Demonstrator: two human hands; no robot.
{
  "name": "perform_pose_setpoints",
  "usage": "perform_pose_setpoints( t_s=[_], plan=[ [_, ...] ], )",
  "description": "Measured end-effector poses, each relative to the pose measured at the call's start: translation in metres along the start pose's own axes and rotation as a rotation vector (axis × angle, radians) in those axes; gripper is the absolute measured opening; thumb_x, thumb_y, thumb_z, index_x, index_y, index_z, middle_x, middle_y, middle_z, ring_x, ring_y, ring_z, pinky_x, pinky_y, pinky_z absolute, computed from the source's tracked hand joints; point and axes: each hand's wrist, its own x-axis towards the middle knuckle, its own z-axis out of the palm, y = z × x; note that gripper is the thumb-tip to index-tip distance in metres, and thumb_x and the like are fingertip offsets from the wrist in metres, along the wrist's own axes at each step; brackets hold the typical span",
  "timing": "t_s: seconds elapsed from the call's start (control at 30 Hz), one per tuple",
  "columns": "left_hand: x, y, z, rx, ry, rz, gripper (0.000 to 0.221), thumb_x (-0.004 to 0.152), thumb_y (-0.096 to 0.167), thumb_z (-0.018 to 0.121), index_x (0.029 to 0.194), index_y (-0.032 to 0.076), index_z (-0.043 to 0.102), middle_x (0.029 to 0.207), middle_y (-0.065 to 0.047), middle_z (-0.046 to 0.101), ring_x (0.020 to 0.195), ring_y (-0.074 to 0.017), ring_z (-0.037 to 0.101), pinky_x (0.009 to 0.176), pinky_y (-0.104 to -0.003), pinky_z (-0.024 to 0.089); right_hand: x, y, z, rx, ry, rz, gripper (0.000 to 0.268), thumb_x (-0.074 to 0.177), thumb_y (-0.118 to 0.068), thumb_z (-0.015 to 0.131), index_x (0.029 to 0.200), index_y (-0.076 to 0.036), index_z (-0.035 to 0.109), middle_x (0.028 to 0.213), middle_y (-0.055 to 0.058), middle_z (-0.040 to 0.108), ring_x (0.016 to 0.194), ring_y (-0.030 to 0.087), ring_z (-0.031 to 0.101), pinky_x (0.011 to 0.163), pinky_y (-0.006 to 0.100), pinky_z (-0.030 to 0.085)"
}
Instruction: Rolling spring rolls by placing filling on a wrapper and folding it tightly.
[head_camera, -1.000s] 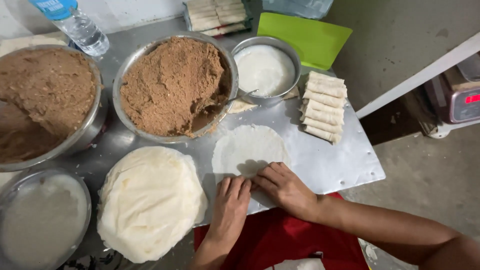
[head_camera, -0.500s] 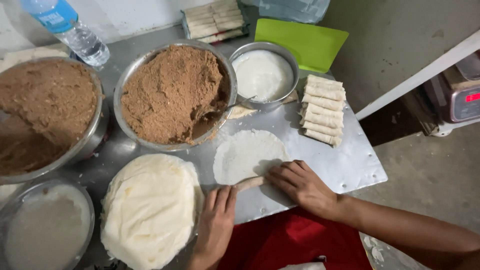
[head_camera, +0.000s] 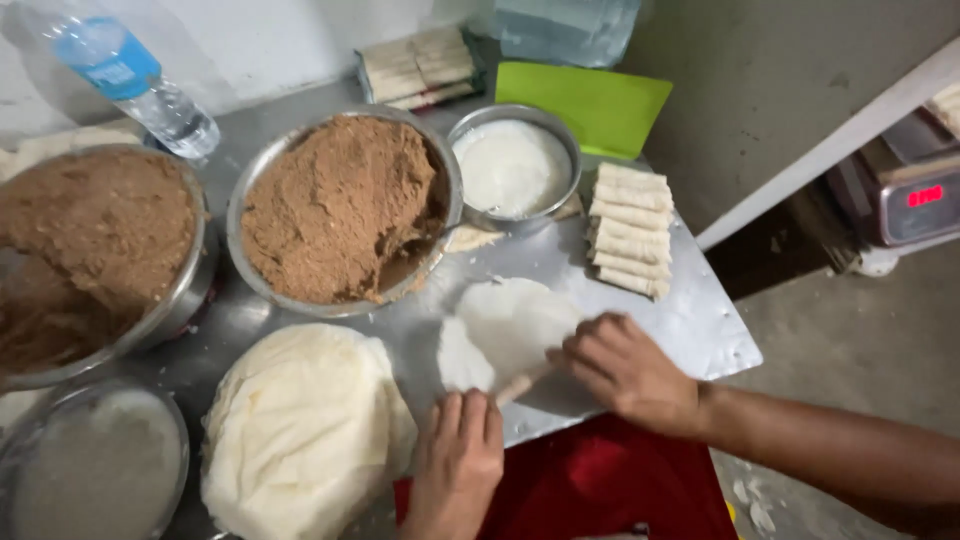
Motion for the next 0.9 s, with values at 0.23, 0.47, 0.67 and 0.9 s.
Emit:
perform_pose_setpoints(
  t_s=[0.23,0.47,0.67,0.9],
  plan=[
    [-0.075,0.016,0.056,-0.083,-0.074,-0.224,0.03,0.095,0.003,0.056,0.119,0.012,0.071,0.08,-0.005,0.047,0.065,-0.0248,0.049,0.061,-0.042,0.048,-0.074,-0.019,0.021,0.087,-0.158,0.235,0.033,0.093,-0.012,0.069,0.125,-0.01,0.063,0.104,0.009,0.055,0.089,0.03,0.05,0.075,0.045,0.044],
    [-0.029,0.016,0.033,-0.196,0.067,-0.029,0.017,0.101,0.007,0.059,0.115,0.005,0.069,0.107,-0.015,0.069,0.093,-0.0285,0.066,0.076,-0.04,0.056,-0.047,-0.03,0.005,0.337,-0.019,0.337,0.032,0.097,-0.011,0.064,0.128,-0.006,0.063,0.114,0.015,0.068,0.098,0.031,0.068,0.085,0.041,0.058],
    [-0.028,0.018,0.043,-0.229,0.068,0.076,0.027,0.103,0.011,0.064,0.128,0.002,0.063,0.109,-0.012,0.074,0.099,-0.0268,0.067,0.081,-0.039,0.053,-0.026,-0.031,0.005,0.428,-0.058,0.033,0.044,0.107,-0.009,0.048,0.148,0.003,0.041,0.138,0.028,0.06,0.134,0.041,0.057,0.105,0.046,0.053],
    [-0.03,0.019,0.038,-0.488,-0.088,-0.032,0.016,0.097,0.01,0.069,0.111,0.002,0.069,0.102,-0.011,0.068,0.09,-0.0259,0.059,0.083,-0.042,0.053,-0.025,-0.032,0.022,0.498,-0.07,0.08,0.028,0.1,-0.006,0.06,0.126,0.001,0.065,0.118,0.015,0.07,0.101,0.03,0.06,0.087,0.041,0.052]
  ],
)
